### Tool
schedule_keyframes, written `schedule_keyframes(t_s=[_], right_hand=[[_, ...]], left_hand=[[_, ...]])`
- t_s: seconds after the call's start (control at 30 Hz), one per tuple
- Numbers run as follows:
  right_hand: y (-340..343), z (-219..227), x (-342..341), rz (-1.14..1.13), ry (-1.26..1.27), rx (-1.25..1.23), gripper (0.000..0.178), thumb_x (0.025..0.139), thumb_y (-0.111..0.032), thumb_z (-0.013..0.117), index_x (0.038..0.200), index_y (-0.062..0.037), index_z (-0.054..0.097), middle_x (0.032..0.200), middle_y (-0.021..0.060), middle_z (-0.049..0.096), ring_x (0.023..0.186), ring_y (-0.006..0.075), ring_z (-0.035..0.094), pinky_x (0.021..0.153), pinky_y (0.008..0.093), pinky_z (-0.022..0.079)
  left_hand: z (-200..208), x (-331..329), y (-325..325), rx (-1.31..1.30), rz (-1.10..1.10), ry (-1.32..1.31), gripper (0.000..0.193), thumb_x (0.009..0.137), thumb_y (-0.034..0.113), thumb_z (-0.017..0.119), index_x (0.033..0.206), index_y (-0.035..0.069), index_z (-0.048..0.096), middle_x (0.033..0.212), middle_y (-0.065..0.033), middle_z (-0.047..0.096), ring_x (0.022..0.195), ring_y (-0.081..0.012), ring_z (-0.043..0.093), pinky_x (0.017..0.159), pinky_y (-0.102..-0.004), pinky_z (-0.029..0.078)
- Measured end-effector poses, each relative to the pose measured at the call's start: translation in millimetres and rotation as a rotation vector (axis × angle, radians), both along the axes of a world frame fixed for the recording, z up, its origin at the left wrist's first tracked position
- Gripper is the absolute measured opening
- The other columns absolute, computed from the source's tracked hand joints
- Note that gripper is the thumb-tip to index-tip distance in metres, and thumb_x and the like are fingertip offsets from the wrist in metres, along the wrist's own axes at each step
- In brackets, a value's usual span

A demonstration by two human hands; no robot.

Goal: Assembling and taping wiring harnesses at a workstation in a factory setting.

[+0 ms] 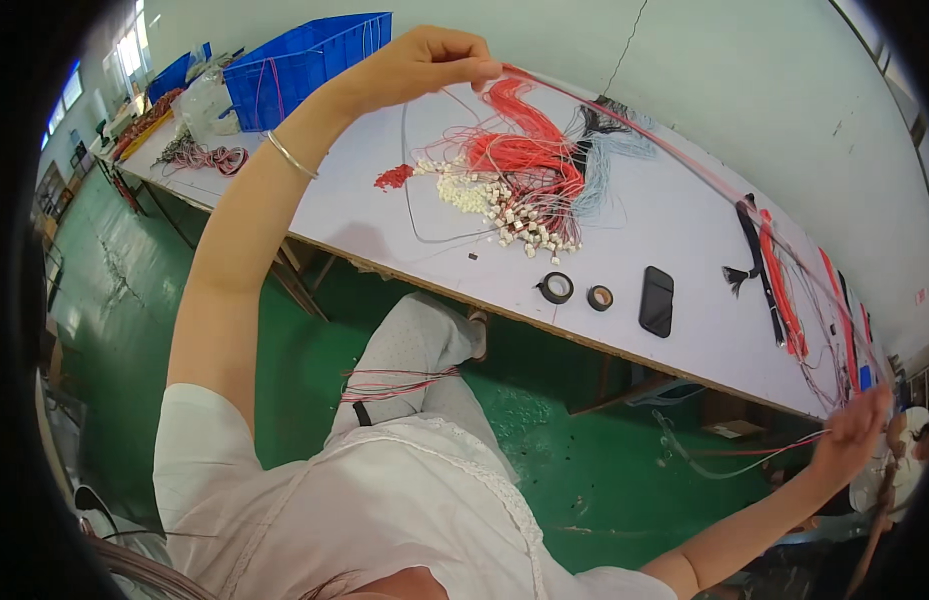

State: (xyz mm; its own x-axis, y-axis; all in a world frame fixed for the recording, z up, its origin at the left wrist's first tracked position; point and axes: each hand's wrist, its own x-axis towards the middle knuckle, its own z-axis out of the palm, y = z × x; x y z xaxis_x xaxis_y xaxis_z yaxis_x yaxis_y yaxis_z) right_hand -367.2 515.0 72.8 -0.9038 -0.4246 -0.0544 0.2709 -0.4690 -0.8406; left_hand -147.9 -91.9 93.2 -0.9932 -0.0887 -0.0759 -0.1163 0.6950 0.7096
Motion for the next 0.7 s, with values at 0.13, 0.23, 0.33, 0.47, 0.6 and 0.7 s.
schedule_keyframes(t_s=[0.13, 0.23, 0.33, 0.47, 0.6, 0.7], right_hand=[[20.3, 8.0, -28.6, 0.106, 0.184, -0.248, 0.010, 0.102, -0.014, 0.049, 0.099, -0.0036, 0.049, 0.065, -0.0032, 0.027, 0.050, 0.0063, 0.021, 0.044, 0.0229, 0.020], [5.1, -4.8, -23.2, -0.269, 0.161, -0.011, 0.015, 0.104, -0.015, 0.044, 0.095, -0.0043, 0.049, 0.064, -0.0037, 0.023, 0.049, 0.0053, 0.017, 0.044, 0.0233, 0.017], [-10.9, -26.0, 0.9, 0.003, 0.041, 0.066, 0.017, 0.105, -0.020, 0.044, 0.099, -0.0059, 0.051, 0.062, -0.0047, 0.027, 0.049, 0.0041, 0.019, 0.043, 0.0229, 0.018], [6.0, -24.9, 0.1, 0.082, 0.021, 0.020, 0.018, 0.105, -0.021, 0.043, 0.101, -0.0052, 0.052, 0.064, -0.0048, 0.028, 0.050, 0.0045, 0.020, 0.043, 0.0220, 0.019], [45.1, -35.5, 5.3, -0.298, -0.041, 0.082, 0.019, 0.105, -0.017, 0.040, 0.108, -0.0021, 0.051, 0.065, -0.0034, 0.029, 0.051, 0.0058, 0.021, 0.043, 0.0228, 0.019], [221.9, -48.4, -18.9, -0.149, 0.091, -0.064, 0.032, 0.103, -0.011, 0.037, 0.129, 0.0055, 0.044, 0.075, 0.0014, 0.030, 0.055, 0.0095, 0.023, 0.046, 0.0238, 0.020]], left_hand=[[-10.6, 9.5, -20.5, 0.140, 0.003, -0.201, 0.043, 0.094, 0.047, 0.061, 0.073, 0.010, 0.061, 0.066, 0.0045, 0.048, 0.065, -0.0076, 0.043, 0.062, -0.0246, 0.037], [-61.0, 21.3, -41.5, 0.126, 0.080, -0.263, 0.048, 0.094, 0.048, 0.061, 0.068, 0.009, 0.051, 0.063, 0.0041, 0.041, 0.063, -0.0086, 0.039, 0.060, -0.0260, 0.035], [-94.8, 47.6, -76.2, -0.096, 0.059, -0.324, 0.046, 0.095, 0.044, 0.061, 0.070, 0.007, 0.051, 0.065, 0.0026, 0.042, 0.061, -0.0092, 0.038, 0.059, -0.0271, 0.035], [28.8, 30.1, -49.7, 0.053, 0.529, 0.345, 0.042, 0.099, 0.035, 0.057, 0.067, 0.008, 0.049, 0.061, 0.0074, 0.033, 0.059, -0.0049, 0.030, 0.054, -0.0267, 0.026], [51.7, 38.4, -72.5, -0.246, 0.353, 0.067, 0.029, 0.099, 0.030, 0.054, 0.088, 0.006, 0.067, 0.080, -0.0087, 0.069, 0.069, -0.0138, 0.055, 0.063, -0.0299, 0.046], [27.4, 46.6, -66.5, -0.185, 0.028, 0.016, 0.042, 0.100, 0.037, 0.053, 0.067, 0.012, 0.047, 0.062, 0.0078, 0.034, 0.058, -0.0032, 0.029, 0.051, -0.0244, 0.024]])
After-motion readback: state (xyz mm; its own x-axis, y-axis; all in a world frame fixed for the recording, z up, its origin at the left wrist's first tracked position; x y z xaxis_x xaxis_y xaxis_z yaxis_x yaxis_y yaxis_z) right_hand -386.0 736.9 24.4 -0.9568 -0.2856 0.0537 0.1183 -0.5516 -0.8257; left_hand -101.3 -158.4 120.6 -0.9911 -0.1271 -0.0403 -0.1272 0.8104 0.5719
